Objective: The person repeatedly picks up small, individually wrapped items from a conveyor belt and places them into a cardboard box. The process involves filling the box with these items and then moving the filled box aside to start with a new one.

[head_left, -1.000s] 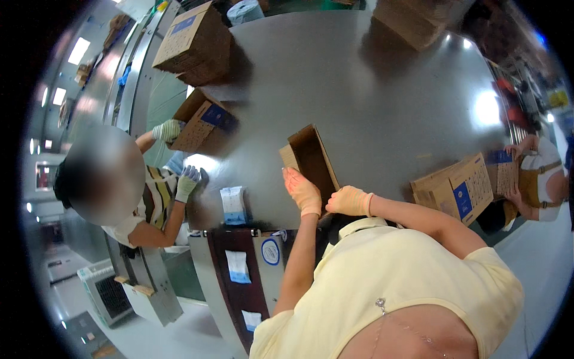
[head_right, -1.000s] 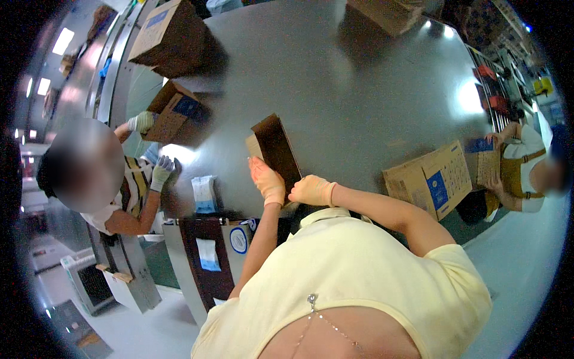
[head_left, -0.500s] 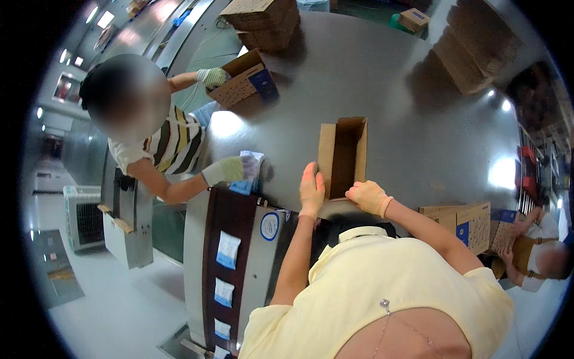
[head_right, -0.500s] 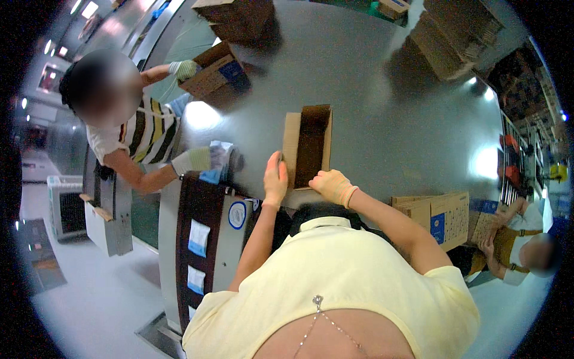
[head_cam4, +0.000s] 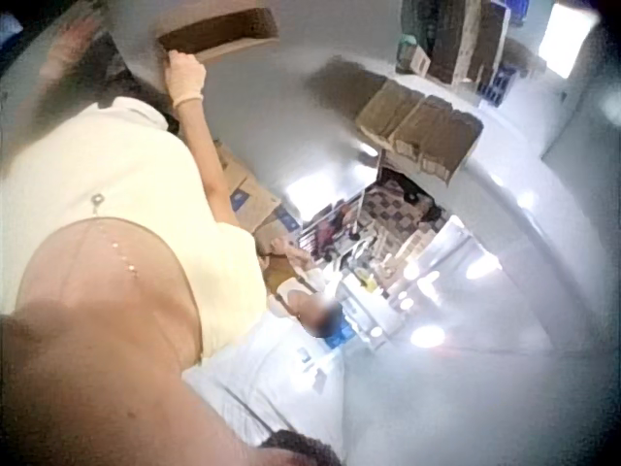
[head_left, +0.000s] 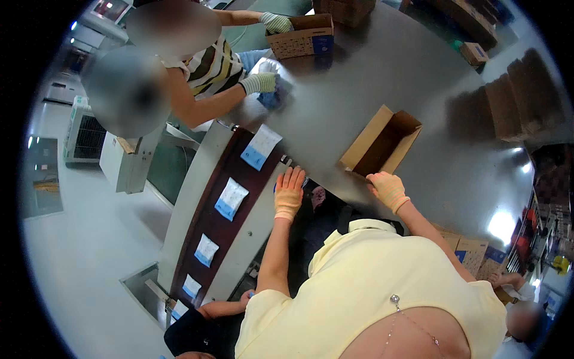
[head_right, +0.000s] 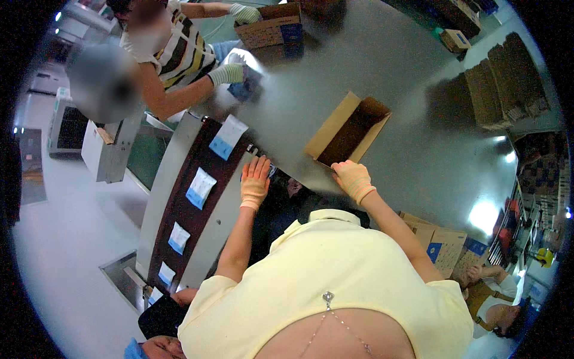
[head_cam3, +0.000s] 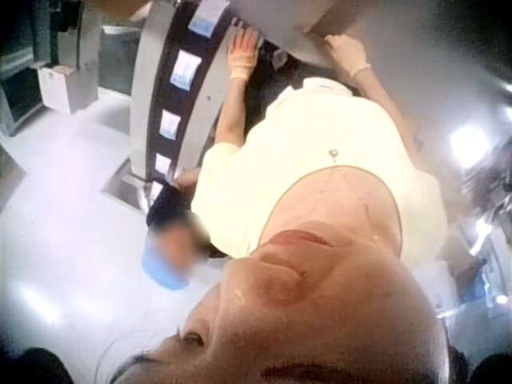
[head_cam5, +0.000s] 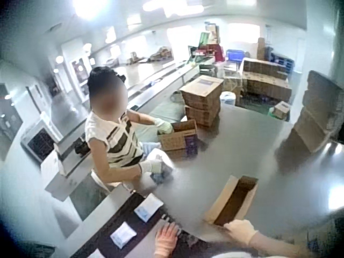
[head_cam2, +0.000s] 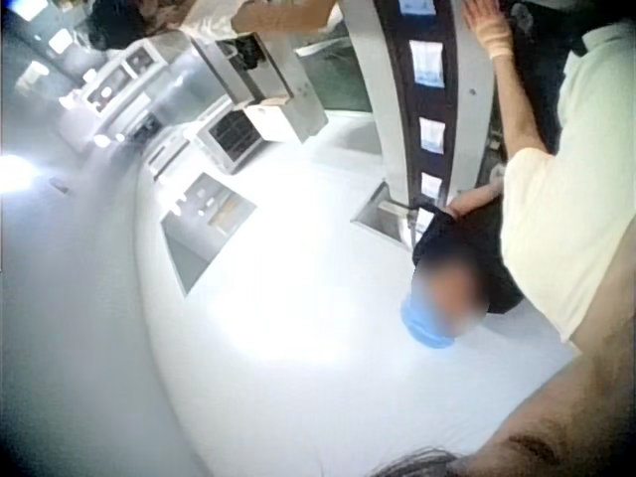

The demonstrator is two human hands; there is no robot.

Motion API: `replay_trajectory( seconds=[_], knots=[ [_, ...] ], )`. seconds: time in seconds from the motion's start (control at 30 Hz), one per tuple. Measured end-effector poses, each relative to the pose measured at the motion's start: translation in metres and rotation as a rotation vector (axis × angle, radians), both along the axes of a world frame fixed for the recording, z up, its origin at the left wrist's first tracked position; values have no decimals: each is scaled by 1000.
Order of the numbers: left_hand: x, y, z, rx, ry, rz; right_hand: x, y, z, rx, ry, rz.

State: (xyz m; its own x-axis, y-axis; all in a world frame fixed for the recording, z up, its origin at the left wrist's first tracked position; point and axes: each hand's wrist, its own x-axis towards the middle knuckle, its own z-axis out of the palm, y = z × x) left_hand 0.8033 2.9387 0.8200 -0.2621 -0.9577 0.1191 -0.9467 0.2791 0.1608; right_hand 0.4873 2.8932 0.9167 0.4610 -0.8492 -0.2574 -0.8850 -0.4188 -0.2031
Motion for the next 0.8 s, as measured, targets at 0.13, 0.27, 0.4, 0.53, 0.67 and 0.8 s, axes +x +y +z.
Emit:
replay_trajectory(
  seconds=[0.13,0.27,0.4,0.53,0.67,0.8],
  knots=[
    [7,-1,0,6,43,-47,0,0,0,-2,4,-7],
    [8,-1,5,-3,68,-65,1,-5,-2,-45,-32,17],
    [9,-2,3,-40,86,-70,6,-4,4,-10,6,-16],
    [11,-2,3,-44,85,-69,5,-3,-1,-8,-14,-15],
    [9,-2,6,-42,93,-65,6,-1,3,-5,-14,-28],
    [12,-2,4,-67,87,-73,6,-2,3,9,5,-32]
  ],
)
